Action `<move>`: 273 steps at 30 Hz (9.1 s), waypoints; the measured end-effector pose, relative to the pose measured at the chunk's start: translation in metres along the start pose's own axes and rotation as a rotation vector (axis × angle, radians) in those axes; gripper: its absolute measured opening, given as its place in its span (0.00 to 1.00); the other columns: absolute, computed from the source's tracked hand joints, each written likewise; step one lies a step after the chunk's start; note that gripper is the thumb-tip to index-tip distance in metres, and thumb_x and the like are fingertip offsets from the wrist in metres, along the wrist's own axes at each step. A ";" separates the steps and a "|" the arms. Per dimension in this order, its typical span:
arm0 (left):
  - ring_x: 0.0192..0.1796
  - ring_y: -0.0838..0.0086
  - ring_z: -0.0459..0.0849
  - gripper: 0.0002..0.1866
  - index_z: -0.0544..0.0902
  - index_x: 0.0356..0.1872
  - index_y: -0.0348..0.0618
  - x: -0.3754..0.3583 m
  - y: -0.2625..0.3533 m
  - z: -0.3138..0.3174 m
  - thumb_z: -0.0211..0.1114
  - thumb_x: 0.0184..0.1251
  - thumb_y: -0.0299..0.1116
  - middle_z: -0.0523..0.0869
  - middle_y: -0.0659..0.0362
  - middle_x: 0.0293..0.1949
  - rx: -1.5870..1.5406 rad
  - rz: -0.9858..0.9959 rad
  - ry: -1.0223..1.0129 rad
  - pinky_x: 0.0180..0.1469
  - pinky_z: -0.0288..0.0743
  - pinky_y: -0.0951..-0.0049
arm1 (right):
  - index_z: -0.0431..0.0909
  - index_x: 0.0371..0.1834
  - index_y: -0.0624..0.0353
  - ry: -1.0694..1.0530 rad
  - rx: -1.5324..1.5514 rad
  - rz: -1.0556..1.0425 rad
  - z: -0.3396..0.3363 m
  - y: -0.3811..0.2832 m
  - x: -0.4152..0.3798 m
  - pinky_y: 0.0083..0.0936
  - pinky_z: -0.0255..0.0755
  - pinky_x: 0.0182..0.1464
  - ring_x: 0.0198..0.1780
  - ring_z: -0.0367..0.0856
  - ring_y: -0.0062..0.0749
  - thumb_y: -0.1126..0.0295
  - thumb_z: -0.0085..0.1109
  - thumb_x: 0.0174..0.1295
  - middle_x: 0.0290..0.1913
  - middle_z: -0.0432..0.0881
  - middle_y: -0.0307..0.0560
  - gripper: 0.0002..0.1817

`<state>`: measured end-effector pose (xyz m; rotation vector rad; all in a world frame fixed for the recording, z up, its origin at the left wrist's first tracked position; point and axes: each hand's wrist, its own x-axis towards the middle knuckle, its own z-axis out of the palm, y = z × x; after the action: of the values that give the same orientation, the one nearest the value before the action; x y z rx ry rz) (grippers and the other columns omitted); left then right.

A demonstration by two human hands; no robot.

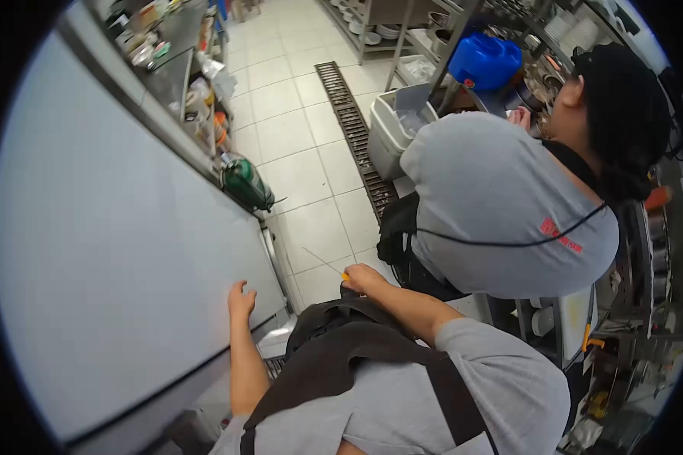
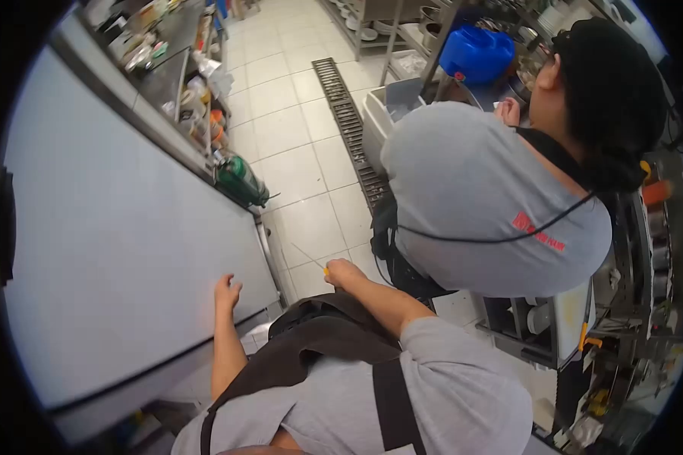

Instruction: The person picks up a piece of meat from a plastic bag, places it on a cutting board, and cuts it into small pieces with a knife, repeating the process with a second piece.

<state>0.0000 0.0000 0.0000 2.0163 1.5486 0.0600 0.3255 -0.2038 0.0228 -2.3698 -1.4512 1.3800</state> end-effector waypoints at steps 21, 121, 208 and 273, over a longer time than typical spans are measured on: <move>0.36 0.67 0.83 0.24 0.81 0.57 0.43 0.445 0.162 -0.023 0.71 0.58 0.36 0.85 0.56 0.41 -0.350 -0.384 -0.383 0.36 0.79 0.60 | 0.84 0.41 0.63 0.448 0.154 0.167 -0.232 0.044 0.249 0.41 0.81 0.44 0.35 0.88 0.49 0.65 0.64 0.54 0.35 0.86 0.61 0.15; 0.34 0.82 0.83 0.08 0.84 0.38 0.42 1.839 1.613 0.091 0.71 0.64 0.34 0.86 0.64 0.32 -0.318 0.716 -1.204 0.32 0.66 0.79 | 0.73 0.58 0.58 1.004 1.047 0.765 -1.531 0.262 1.125 0.54 0.73 0.42 0.41 0.82 0.67 0.53 0.47 0.75 0.34 0.83 0.67 0.21; 0.48 0.50 0.81 0.15 0.83 0.43 0.38 1.811 1.588 0.180 0.68 0.52 0.21 0.84 0.50 0.44 0.004 1.757 -0.609 0.54 0.77 0.57 | 0.69 0.53 0.60 0.807 0.903 0.855 -1.611 0.287 1.180 0.61 0.73 0.47 0.42 0.80 0.73 0.52 0.40 0.76 0.35 0.82 0.74 0.21; 0.35 0.53 0.87 0.15 0.82 0.34 0.44 1.751 1.608 0.220 0.60 0.71 0.46 0.88 0.52 0.29 0.108 1.664 -0.776 0.43 0.80 0.55 | 0.71 0.52 0.60 0.800 0.743 0.824 -1.578 0.270 1.147 0.59 0.72 0.43 0.38 0.81 0.69 0.54 0.43 0.76 0.31 0.82 0.69 0.19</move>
<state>2.0429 1.2353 0.0378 2.3608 -0.7629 -0.1462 1.8053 1.0932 0.0970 -2.4863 0.2359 0.6176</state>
